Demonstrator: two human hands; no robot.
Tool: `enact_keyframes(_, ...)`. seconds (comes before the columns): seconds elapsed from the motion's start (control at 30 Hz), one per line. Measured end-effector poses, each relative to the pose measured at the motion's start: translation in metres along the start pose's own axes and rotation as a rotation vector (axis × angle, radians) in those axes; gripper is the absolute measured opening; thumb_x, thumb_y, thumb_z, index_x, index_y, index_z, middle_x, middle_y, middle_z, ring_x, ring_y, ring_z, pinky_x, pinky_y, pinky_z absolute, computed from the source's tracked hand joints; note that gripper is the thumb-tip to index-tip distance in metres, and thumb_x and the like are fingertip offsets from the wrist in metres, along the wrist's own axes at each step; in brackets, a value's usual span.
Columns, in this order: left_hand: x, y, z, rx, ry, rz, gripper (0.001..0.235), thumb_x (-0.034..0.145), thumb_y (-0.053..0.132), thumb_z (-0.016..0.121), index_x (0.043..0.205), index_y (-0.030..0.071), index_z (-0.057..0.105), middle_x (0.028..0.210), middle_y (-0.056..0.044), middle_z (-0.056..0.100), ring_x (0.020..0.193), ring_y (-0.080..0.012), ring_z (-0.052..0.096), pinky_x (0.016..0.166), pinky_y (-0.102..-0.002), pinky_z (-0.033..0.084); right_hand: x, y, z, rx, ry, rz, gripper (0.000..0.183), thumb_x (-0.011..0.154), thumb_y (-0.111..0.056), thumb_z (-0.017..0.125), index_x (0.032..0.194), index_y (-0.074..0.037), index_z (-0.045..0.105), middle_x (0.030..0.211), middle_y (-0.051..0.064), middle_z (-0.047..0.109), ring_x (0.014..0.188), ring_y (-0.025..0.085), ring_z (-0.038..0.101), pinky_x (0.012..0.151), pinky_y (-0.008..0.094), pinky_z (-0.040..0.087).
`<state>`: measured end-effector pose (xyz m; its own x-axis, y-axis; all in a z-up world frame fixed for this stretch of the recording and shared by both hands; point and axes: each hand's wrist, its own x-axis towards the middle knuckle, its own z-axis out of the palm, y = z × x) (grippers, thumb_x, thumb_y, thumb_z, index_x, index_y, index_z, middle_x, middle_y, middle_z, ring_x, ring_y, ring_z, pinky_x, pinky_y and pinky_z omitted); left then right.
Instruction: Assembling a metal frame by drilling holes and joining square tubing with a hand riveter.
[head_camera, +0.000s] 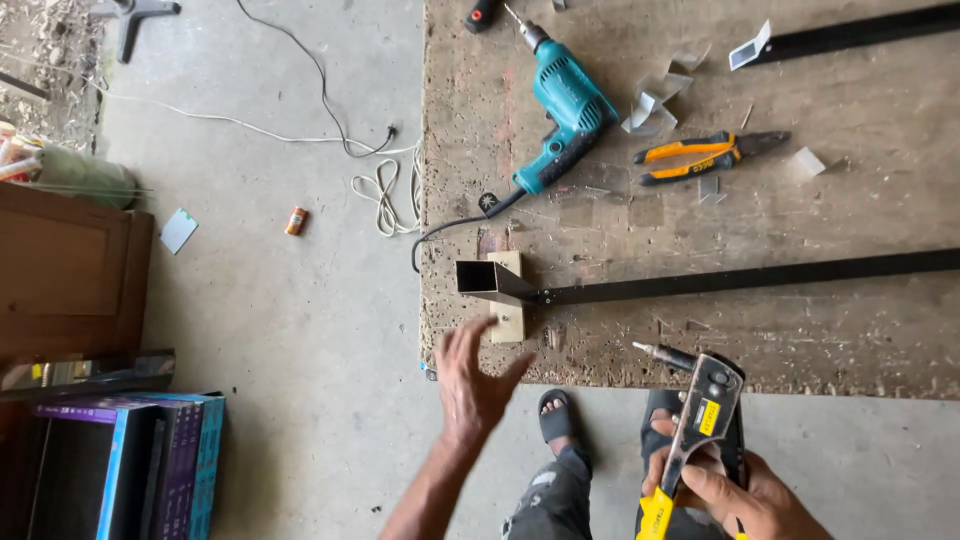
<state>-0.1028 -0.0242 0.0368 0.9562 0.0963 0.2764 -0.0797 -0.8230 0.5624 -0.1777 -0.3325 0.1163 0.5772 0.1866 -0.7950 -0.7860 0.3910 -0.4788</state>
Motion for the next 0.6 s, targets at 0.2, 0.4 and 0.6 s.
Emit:
enact_keyframes(0.2, 0.044, -0.048, 0.053, 0.072, -0.056, 0.266, 0.065, 0.066, 0.051, 0.091, 0.115, 0.014, 0.071, 0.128, -0.012, 0.070, 0.121, -0.0359, 0.061, 0.108, -0.057, 0.039, 0.051, 0.011, -0.015, -0.144, -0.182, -0.107, 0.053, 0.091, -0.008, 0.058, 0.143, 0.003, 0.058, 0.102, 0.033, 0.078, 0.099, 0.044, 0.077, 0.095, 0.052, 0.057)
enact_keyframes(0.4, 0.069, -0.044, 0.046, -0.118, -0.277, 0.163, 0.068, 0.069, 0.030, 0.091, 0.130, 0.021, 0.062, 0.119, 0.001, 0.072, 0.104, -0.0264, 0.066, 0.088, -0.043, 0.051, 0.074, 0.003, 0.001, -0.302, -0.253, -0.120, 0.063, 0.086, -0.021, 0.066, 0.144, 0.002, 0.058, 0.100, 0.022, 0.085, 0.100, 0.034, 0.081, 0.095, 0.046, 0.060)
enact_keyframes(0.6, 0.076, -0.012, 0.002, -0.596, -0.265, 0.053, 0.106, 0.064, 0.060, 0.081, 0.145, 0.001, 0.047, 0.136, -0.014, 0.065, 0.128, -0.0259, 0.065, 0.114, -0.045, 0.052, 0.098, 0.007, 0.014, -0.350, -0.238, -0.139, 0.056, 0.084, -0.022, 0.068, 0.135, 0.000, 0.067, 0.093, 0.021, 0.086, 0.090, 0.033, 0.082, 0.080, 0.045, 0.064)
